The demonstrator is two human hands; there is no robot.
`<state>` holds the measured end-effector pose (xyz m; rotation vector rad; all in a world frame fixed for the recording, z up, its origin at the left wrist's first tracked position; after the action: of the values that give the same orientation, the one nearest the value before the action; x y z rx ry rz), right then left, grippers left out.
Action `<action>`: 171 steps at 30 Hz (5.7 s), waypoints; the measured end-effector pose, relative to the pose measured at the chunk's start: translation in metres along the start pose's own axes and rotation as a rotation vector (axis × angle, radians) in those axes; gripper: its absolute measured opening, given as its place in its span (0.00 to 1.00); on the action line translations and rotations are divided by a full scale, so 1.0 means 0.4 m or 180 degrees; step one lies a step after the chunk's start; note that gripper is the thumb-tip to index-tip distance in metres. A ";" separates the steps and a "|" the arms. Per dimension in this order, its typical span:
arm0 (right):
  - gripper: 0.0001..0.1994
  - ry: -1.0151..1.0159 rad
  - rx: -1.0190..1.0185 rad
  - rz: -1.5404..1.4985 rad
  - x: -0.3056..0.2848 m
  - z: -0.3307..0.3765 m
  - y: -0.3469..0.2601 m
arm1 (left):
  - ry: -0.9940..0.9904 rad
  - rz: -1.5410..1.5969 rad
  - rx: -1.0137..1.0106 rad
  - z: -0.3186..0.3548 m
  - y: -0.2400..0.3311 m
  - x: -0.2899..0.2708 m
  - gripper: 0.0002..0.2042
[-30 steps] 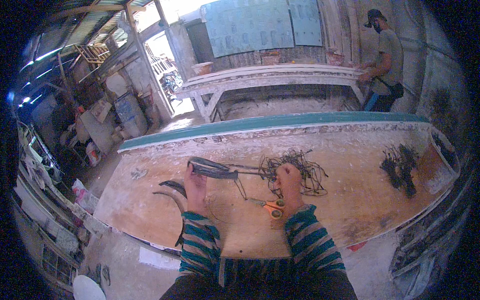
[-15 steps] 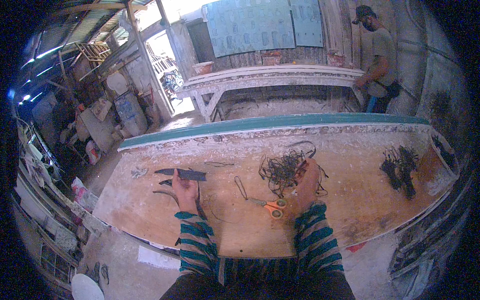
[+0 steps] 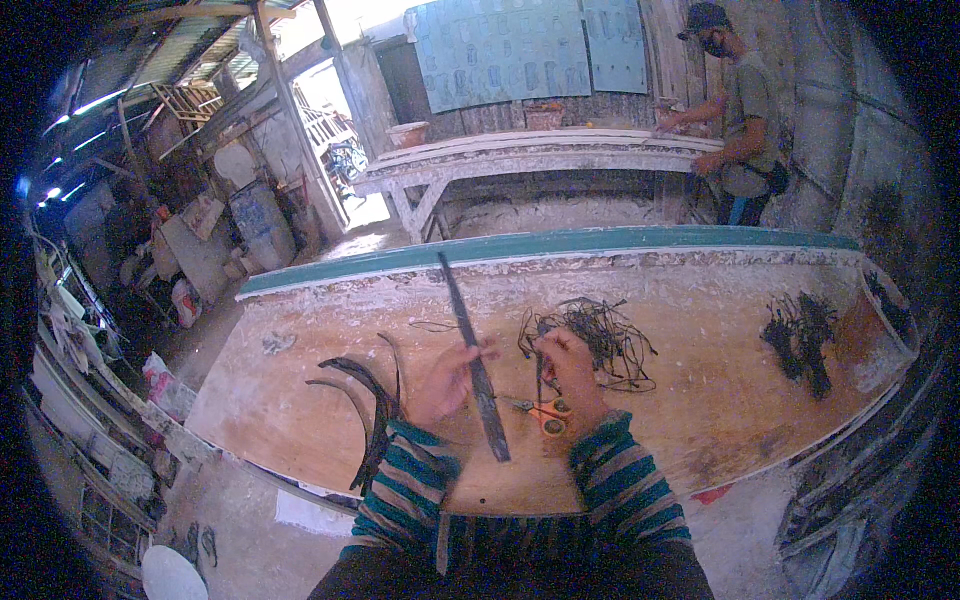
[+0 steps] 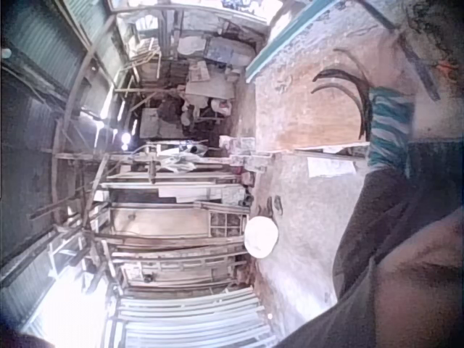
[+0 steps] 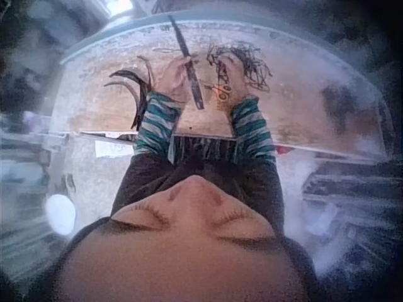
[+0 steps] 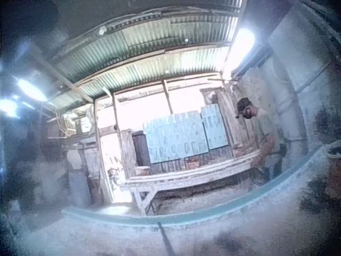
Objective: The person uses orange-handled scissors to cut dark flexible cords into short pieces on a wooden workbench. The person repeatedly picks up cords, cuts them, and places the cut pieces into a growing pile on the table. A second person works at a separate bench in the background.
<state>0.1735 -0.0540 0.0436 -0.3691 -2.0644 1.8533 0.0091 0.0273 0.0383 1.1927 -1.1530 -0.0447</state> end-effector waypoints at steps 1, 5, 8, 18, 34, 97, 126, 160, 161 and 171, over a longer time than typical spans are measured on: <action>0.06 -0.0126 -0.0084 0.0163 0.016 0.001 0.006 | -0.0102 -0.0064 -0.0136 0.002 -0.019 0.017 0.16; 0.07 -0.0408 -0.0242 0.0562 0.049 0.005 0.033 | -0.0367 -0.0087 -0.0490 0.009 -0.073 0.052 0.13; 0.07 -0.0459 -0.0412 0.0809 0.061 0.006 0.046 | -0.0321 -0.0225 -0.0453 0.004 -0.082 0.034 0.10; 0.08 -0.0543 -0.0357 0.0839 0.068 0.022 0.029 | 0.0231 -0.0292 -0.0196 0.004 -0.043 0.010 0.03; 0.08 -0.0144 -0.0268 0.0637 0.034 0.007 0.019 | 0.0845 0.1617 0.1917 0.040 0.198 -0.246 0.05; 0.08 -0.1070 0.0265 0.0412 0.072 0.035 0.029 | -0.0304 -0.1696 -0.0168 -0.001 -0.044 0.016 0.07; 0.07 -0.0127 -0.0908 0.1456 0.061 0.028 0.013 | -0.0438 -0.1980 0.0612 0.001 -0.067 0.043 0.07; 0.07 0.0599 -0.0769 0.1768 -0.036 -0.015 0.011 | -0.0369 0.1131 0.1145 0.034 0.133 -0.078 0.07; 0.07 0.0707 -0.0758 0.1740 -0.042 -0.010 -0.010 | -0.0461 0.1361 0.1322 0.040 0.157 -0.100 0.07; 0.09 0.1405 -0.0198 -0.0621 -0.175 -0.037 0.043 | -0.0267 0.2056 0.2035 0.068 0.245 -0.229 0.07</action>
<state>0.2428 -0.0674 0.0225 -0.5194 -1.7867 1.4429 -0.1043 0.1036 0.0464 1.3080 -1.6460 0.8229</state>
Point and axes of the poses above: each hand's wrist, its own z-axis away from the middle knuckle, its own x-axis out of the palm, y = z × x, the point moved 6 cm from there along -z, towards the middle knuckle, and after that the axes turned 8 degrees about z, right-handed, at the moved point
